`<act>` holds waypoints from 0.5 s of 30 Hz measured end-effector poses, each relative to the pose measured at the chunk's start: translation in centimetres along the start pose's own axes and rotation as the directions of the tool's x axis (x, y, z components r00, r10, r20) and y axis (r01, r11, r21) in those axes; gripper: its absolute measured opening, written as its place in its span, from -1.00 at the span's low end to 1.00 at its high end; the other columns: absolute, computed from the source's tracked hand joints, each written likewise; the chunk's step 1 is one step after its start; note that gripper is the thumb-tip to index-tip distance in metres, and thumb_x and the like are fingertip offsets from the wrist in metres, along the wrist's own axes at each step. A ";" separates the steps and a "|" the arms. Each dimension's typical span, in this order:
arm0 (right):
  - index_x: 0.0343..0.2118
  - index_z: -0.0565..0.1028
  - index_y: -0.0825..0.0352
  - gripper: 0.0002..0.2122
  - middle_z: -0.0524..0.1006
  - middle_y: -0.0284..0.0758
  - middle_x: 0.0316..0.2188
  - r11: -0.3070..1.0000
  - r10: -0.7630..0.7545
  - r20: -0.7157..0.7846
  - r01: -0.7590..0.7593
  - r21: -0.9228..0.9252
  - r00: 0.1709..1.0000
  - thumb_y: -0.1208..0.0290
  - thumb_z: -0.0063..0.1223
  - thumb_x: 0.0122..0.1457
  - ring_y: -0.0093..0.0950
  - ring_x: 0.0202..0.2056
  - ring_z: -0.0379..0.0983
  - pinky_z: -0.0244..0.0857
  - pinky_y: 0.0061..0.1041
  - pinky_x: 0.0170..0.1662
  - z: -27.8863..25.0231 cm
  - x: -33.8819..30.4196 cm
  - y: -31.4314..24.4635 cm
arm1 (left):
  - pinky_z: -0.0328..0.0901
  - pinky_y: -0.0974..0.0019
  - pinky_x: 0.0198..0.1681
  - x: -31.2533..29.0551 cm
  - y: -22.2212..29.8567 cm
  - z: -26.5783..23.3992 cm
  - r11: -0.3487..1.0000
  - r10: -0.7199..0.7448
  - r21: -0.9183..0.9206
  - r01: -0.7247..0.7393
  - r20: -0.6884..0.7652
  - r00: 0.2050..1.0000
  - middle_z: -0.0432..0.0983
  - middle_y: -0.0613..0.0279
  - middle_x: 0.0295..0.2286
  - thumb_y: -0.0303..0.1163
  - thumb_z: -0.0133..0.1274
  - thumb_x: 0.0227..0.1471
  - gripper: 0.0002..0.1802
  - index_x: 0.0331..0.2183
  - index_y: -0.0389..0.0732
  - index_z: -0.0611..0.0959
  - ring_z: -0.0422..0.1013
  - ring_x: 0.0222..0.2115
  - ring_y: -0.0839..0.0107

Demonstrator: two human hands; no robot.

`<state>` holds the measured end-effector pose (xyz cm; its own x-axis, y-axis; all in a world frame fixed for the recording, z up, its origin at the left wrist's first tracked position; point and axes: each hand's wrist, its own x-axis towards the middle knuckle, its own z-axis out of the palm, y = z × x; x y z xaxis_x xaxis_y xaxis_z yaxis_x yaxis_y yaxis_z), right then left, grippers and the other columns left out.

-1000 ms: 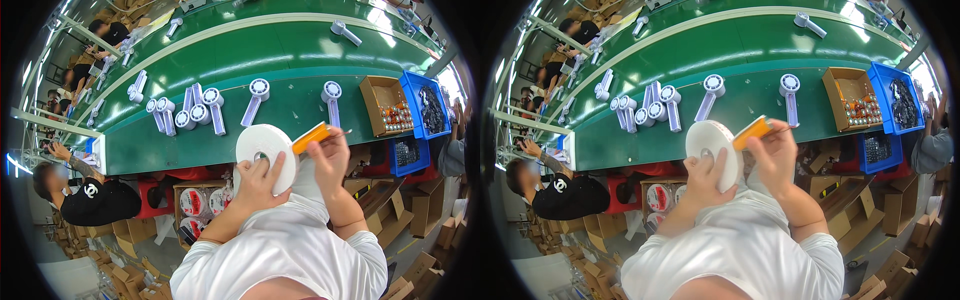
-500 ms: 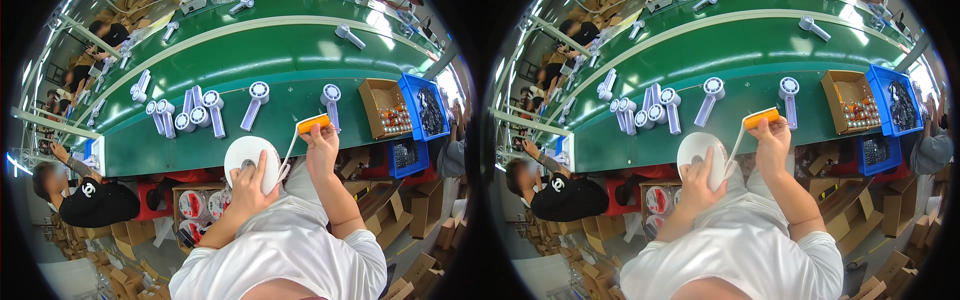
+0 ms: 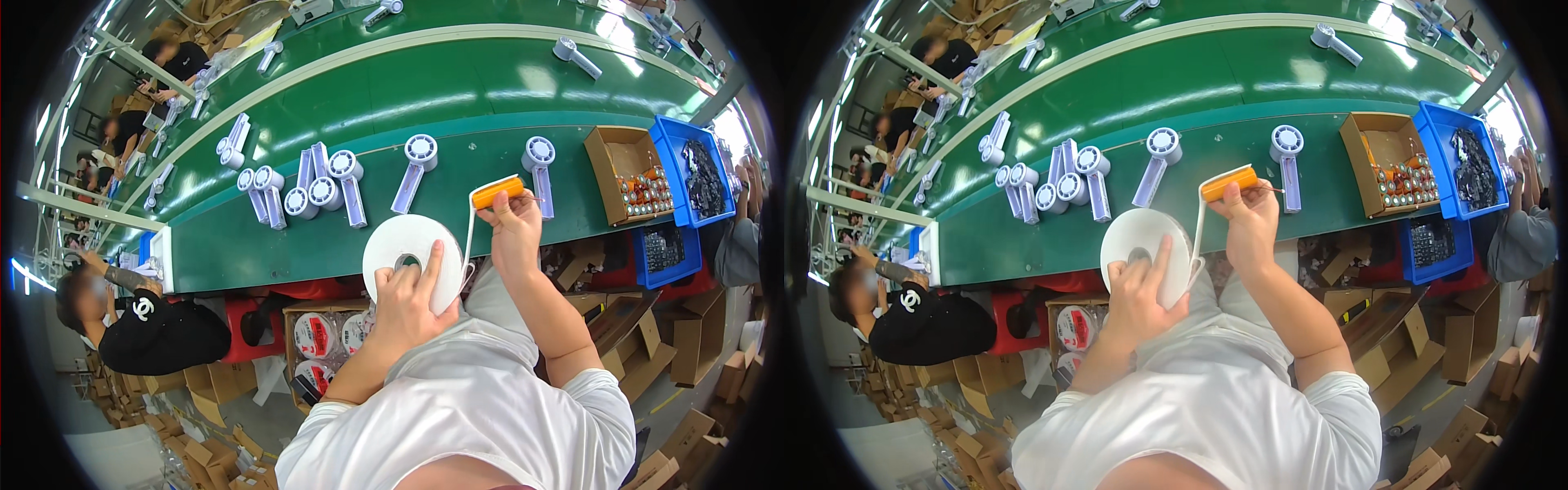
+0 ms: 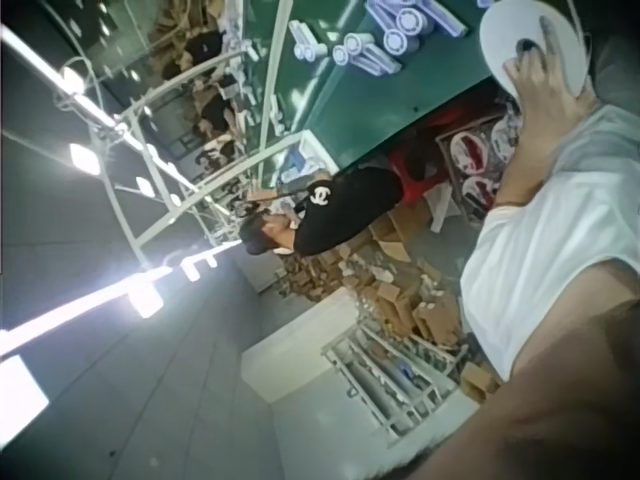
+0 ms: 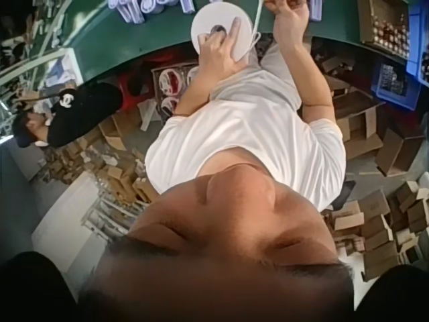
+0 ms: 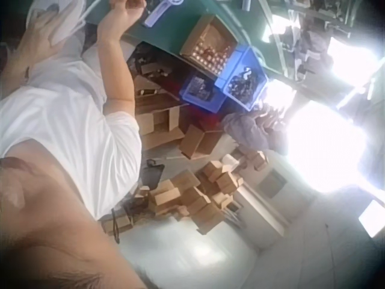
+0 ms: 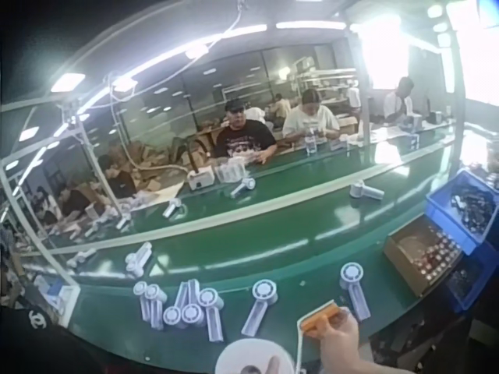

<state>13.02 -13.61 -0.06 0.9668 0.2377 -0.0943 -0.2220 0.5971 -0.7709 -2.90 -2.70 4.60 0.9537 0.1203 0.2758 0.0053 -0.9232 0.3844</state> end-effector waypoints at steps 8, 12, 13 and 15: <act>-0.19 0.33 0.41 -0.74 0.49 -0.26 -0.28 0.987 -0.114 -0.017 0.111 -0.119 0.993 0.39 0.13 0.21 -0.47 -0.25 0.52 0.51 -0.50 -0.18 -0.2 0.6 -0.3 | 0.08 0.19 -0.32 0.3 0.2 -0.1 0.961 0.256 -0.127 -0.244 0.080 0.963 0.37 0.22 -0.57 -0.08 0.24 -0.34 -0.05 0.16 -0.17 0.43 0.32 -0.54 0.32; -0.13 0.33 0.43 -0.76 0.49 -0.25 -0.25 0.995 -0.063 0.013 0.064 -0.073 0.998 0.45 0.08 0.24 -0.47 -0.23 0.52 0.51 -0.51 -0.18 -1.5 4.4 -1.4 | 0.09 0.19 -0.28 -1.1 1.4 1.3 0.919 0.376 -0.241 -0.311 0.307 0.874 0.41 0.17 -0.56 -0.07 0.25 -0.34 -0.07 0.15 -0.12 0.44 0.36 -0.49 0.28; -0.13 0.33 0.42 -0.73 0.48 -0.26 -0.24 0.986 -0.084 0.055 0.090 -0.139 0.995 0.43 0.13 0.21 -0.47 -0.24 0.52 0.51 -0.50 -0.18 -2.1 4.1 -0.9 | 0.10 0.16 -0.27 -1.8 0.2 2.1 0.953 0.280 -0.226 -0.204 0.389 0.878 0.44 0.10 -0.50 -0.05 0.24 -0.31 -0.05 0.17 -0.14 0.39 0.37 -0.45 0.20; -0.13 0.33 0.42 -0.72 0.48 -0.27 -0.24 0.981 -0.062 0.149 0.088 -0.174 0.987 0.44 0.15 0.20 -0.47 -0.24 0.52 0.51 -0.49 -0.18 -3.6 4.0 0.1 | 0.12 0.10 -0.21 -2.9 -1.0 2.4 0.971 0.167 -0.235 -0.045 0.532 0.830 0.50 -0.08 -0.38 -0.02 0.20 -0.21 -0.02 0.21 -0.21 0.24 0.39 -0.33 0.02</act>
<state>17.32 -15.36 -2.73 0.9490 0.3116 0.0483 -0.1108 0.4728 -0.8742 -4.91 -3.00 1.28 0.9526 -0.2487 -0.1755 -0.1084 -0.8161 0.5677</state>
